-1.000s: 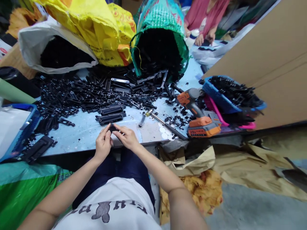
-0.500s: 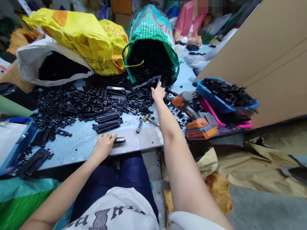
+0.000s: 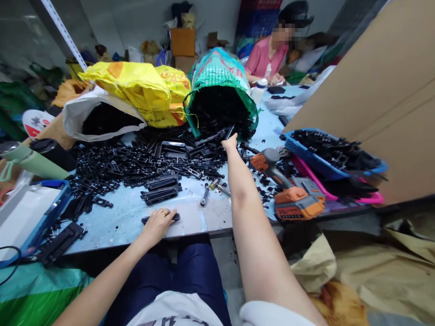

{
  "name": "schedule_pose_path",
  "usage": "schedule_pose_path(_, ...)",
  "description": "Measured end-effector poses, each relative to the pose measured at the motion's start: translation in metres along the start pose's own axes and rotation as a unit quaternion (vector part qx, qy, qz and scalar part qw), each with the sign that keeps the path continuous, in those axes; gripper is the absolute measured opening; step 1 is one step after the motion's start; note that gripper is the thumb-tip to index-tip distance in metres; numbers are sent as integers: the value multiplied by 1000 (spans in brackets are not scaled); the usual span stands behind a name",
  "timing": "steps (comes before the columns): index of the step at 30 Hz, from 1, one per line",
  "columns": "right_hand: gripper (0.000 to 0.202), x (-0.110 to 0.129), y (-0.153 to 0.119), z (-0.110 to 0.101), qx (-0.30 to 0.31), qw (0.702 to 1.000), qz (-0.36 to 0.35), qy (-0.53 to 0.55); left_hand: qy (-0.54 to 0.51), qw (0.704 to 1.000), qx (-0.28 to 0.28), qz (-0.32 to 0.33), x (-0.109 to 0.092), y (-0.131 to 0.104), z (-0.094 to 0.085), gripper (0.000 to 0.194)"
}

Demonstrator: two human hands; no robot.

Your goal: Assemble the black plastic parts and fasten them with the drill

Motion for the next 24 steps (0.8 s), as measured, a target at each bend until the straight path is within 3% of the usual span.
schedule_pose_path(4, 39, 0, -16, -7, -13, 1000, 16, 3, -27, 1000, -14, -1, 1, 0, -3, 33)
schedule_pose_path(6, 41, -3, -47, -13, 23, 999, -37, 0, -51, 999, -10, -6, -1, 0, -7, 31)
schedule_pose_path(8, 41, -4, -101, -18, 112, 982, -150, -19, -72, 997, -2, -13, -2, 1, -11, 30)
schedule_pose_path(10, 38, -6, -177, -20, 236, 921, -298, -85, -93, 995, 10, -17, -1, 2, -12, 30)
schedule_pose_path(12, 31, -22, -259, -16, 370, 806, -418, -199, -115, 993, 26, -15, 0, 3, -12, 30)
schedule_pose_path(14, 34, -41, -317, -14, 424, 715, -475, -287, -131, 990, 44, -10, 0, 4, -12, 31)
schedule_pose_path(15, 38, -49, -334, -12, 429, 689, -488, -321, -136, 989, 51, -9, 0, 4, -13, 32)
schedule_pose_path(18, 44, -59, -351, -2, 401, 665, -497, -387, -144, 988, 64, -8, -2, 6, -18, 34)
schedule_pose_path(20, 46, -58, -351, 2, 380, 667, -495, -407, -143, 988, 65, -5, -4, 7, -21, 38)
schedule_pose_path(24, 48, -45, -353, -4, 340, 680, -492, -424, -143, 989, 24, 6, -6, 2, -27, 65)
Point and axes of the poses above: each hand's wrist, its own y-axis towards the middle knuckle, its own z-axis out of the palm, x = y × z, the point moved 7 cm from there along y, towards the middle knuckle, and after that the axes turned 7 degrees about z, right-handed, at the moved point
